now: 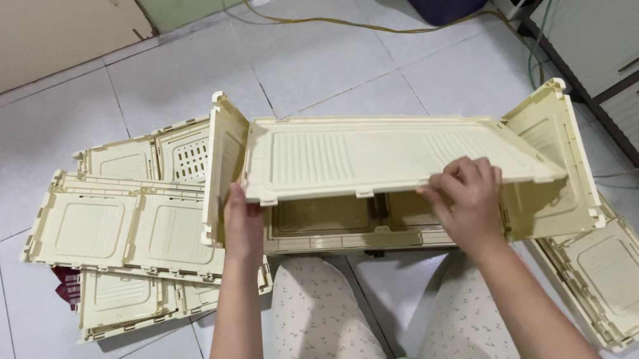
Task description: The person assembles several beige foldable plastic crates on a tiled floor. They unfold the sides, insert the lids, and secure the latches, then stack the finished crates.
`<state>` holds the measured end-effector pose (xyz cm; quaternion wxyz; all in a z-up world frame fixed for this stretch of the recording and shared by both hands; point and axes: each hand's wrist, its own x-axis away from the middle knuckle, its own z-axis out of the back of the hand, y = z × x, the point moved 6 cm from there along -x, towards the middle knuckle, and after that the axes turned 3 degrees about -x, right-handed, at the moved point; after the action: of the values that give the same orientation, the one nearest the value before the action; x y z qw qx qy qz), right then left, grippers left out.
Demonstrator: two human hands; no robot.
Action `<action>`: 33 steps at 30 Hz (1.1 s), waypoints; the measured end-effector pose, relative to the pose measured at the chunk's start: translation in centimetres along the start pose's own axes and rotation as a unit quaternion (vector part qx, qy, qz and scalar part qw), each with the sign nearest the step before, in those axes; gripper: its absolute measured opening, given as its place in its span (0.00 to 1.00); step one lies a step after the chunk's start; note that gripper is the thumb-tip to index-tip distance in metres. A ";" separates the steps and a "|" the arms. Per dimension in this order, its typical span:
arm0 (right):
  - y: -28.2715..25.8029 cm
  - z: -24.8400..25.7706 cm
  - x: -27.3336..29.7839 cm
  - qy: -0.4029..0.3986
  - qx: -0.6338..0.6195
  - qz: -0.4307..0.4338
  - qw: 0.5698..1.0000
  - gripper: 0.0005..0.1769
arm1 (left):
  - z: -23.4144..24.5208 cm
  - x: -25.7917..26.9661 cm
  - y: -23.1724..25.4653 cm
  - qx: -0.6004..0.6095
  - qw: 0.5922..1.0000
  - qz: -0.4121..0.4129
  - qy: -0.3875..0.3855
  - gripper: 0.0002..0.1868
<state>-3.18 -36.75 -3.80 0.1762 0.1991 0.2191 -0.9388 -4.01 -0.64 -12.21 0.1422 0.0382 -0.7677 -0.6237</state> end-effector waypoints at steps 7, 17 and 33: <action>-0.2 -5.2 6.8 -0.012 -0.080 -0.019 0.997 0.03 | -0.8 1.2 -0.3 -0.448 0.894 -0.029 0.000 0.32; -0.6 -6.7 8.1 -0.074 -0.077 -0.033 0.994 0.02 | -2.4 1.9 -1.9 -0.682 0.721 -0.118 -0.028 0.26; -6.1 -5.9 3.7 -0.060 -0.187 -0.026 0.980 0.07 | 0.1 10.3 11.4 -0.494 0.684 -0.447 0.295 0.20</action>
<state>-7.13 -29.62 -8.25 0.1983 0.1006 0.3850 -0.8957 -12.57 -0.47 0.54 0.0637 0.4835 -0.1578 -0.8586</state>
